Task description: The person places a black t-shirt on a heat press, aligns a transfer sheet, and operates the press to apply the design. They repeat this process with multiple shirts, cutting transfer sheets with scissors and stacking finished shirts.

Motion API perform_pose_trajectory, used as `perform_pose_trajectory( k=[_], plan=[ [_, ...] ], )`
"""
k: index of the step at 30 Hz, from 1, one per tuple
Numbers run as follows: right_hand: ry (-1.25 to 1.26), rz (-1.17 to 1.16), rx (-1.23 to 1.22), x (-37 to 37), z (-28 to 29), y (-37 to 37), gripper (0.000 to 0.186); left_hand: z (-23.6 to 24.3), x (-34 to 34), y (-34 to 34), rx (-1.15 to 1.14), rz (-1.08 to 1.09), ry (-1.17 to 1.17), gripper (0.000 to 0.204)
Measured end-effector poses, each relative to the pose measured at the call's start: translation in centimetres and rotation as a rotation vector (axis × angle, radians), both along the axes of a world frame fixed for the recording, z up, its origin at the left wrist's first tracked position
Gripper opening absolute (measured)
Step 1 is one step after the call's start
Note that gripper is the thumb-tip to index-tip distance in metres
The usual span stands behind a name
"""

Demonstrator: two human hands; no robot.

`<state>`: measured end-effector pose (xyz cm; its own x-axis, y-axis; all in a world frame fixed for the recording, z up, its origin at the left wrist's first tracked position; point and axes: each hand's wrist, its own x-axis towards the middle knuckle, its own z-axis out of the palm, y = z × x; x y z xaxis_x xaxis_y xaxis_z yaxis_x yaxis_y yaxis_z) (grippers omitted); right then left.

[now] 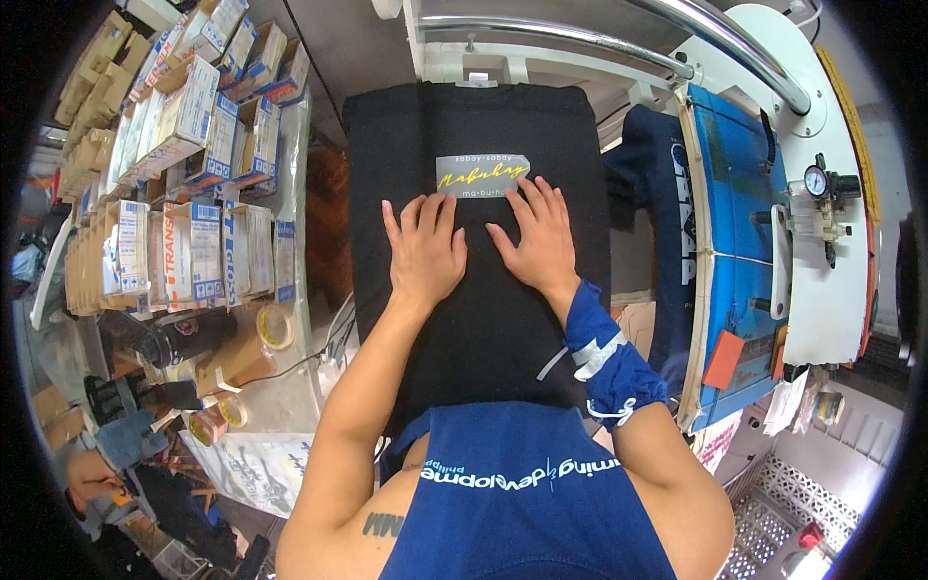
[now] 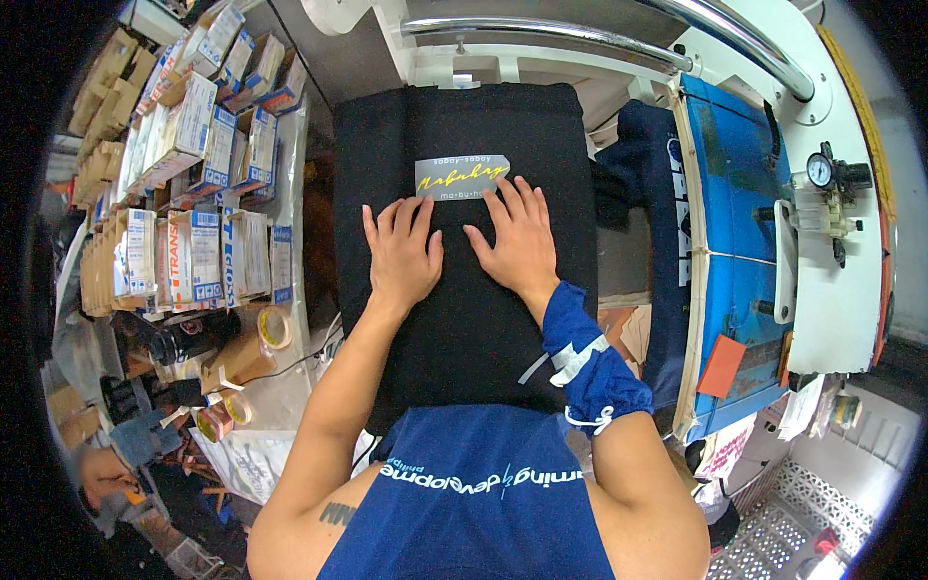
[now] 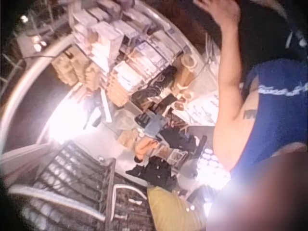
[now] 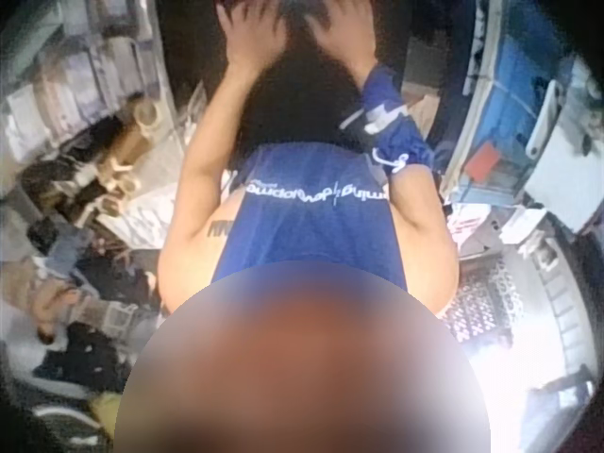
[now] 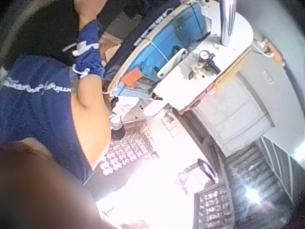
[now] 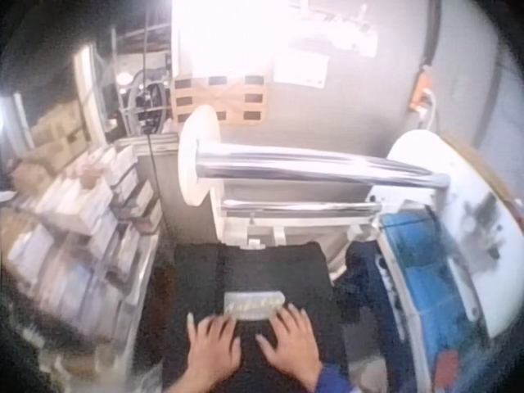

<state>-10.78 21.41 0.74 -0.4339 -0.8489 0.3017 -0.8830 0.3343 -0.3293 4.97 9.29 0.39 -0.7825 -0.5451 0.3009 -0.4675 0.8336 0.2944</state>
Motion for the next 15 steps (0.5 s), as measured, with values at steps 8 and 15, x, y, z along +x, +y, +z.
perform_pose_trajectory(
  k=[8, 15],
  plan=[
    [0.002, -0.002, 0.008, -0.01, 0.03, 0.01, 0.056, 0.16, 0.03, -0.01, 0.013, -0.001, -0.012, 0.051],
    [-0.002, -0.006, 0.007, 0.02, 0.00, 0.03, 0.056, 0.24, -0.03, 0.10, -0.008, 0.007, -0.027, 0.052]
  ],
)
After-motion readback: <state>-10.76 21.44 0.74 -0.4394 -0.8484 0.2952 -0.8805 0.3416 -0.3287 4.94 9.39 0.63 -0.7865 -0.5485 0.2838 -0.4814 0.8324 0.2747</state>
